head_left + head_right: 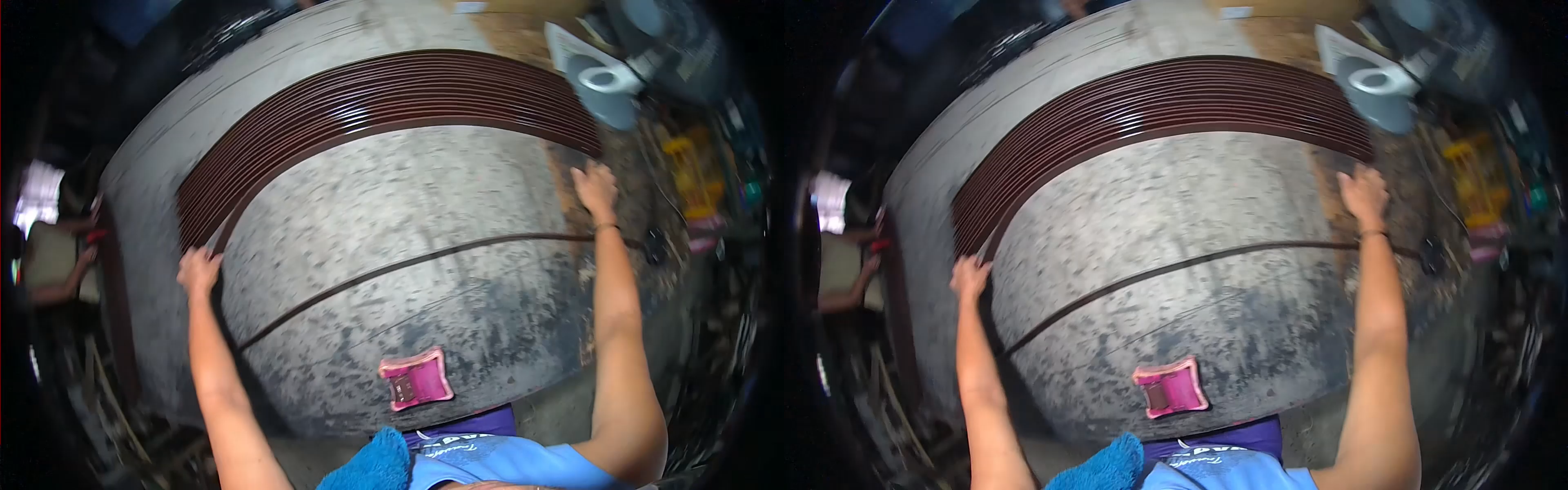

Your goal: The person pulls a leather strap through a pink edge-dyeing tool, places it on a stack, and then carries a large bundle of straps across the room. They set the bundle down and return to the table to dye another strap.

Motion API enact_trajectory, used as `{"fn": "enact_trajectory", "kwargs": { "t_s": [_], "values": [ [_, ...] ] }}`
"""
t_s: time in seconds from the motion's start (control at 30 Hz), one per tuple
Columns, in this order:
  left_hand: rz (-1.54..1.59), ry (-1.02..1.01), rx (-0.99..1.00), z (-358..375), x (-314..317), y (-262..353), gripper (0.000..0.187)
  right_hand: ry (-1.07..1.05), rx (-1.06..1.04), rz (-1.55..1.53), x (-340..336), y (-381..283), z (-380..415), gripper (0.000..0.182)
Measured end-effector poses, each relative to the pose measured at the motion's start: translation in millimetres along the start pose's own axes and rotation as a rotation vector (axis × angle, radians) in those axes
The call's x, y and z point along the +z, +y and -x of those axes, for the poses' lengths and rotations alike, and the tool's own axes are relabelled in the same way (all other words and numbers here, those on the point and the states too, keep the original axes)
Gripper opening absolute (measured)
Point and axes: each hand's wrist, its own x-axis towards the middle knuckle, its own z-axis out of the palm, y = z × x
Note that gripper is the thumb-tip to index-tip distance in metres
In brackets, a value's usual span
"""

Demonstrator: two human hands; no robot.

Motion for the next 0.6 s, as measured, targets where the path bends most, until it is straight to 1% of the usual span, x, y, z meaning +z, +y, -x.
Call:
{"fn": "enact_trajectory", "kwargs": {
  "t_s": [0.03, 0.13, 0.23, 0.3, 0.43, 0.47, 0.57, 0.6],
  "values": [
    [-0.005, 0.005, -0.008, 0.6, -2.2, 0.5, 0.032, 0.033, -0.01, -0.007, 7.8, 2.5, -0.6, 0.057],
    [0.019, 0.084, -0.001, 0.1, 0.2, -2.1, 0.03, -0.002, -0.028, 0.061, 16.3, 5.4, -1.7, 0.059],
    [0.047, 0.075, -0.052, -3.3, -1.7, 1.4, 0.03, -0.059, 0.021, 0.099, 20.2, 4.5, -2.2, 0.061],
    [0.071, 0.112, -0.041, -7.2, 2.0, -2.1, 0.029, -0.112, 0.048, 0.119, 20.2, 2.9, -2.3, 0.062],
    [0.065, 0.103, -0.052, -14.4, 3.6, -6.0, 0.03, -0.134, 0.05, 0.131, 28.9, 8.5, -7.0, 0.063],
    [0.081, 0.19, -0.021, -15.2, 7.0, -7.6, 0.027, -0.138, 0.064, 0.144, 30.1, 8.4, -7.8, 0.064],
    [0.037, 0.23, 0.012, -18.4, 8.1, -9.8, 0.029, -0.176, 0.075, 0.137, 17.9, -0.4, -3.4, 0.063],
    [0.034, 0.23, 0.001, -16.4, 7.9, -8.5, 0.029, -0.162, 0.069, 0.141, 29.8, 8.3, -10.6, 0.063]
  ]
}}
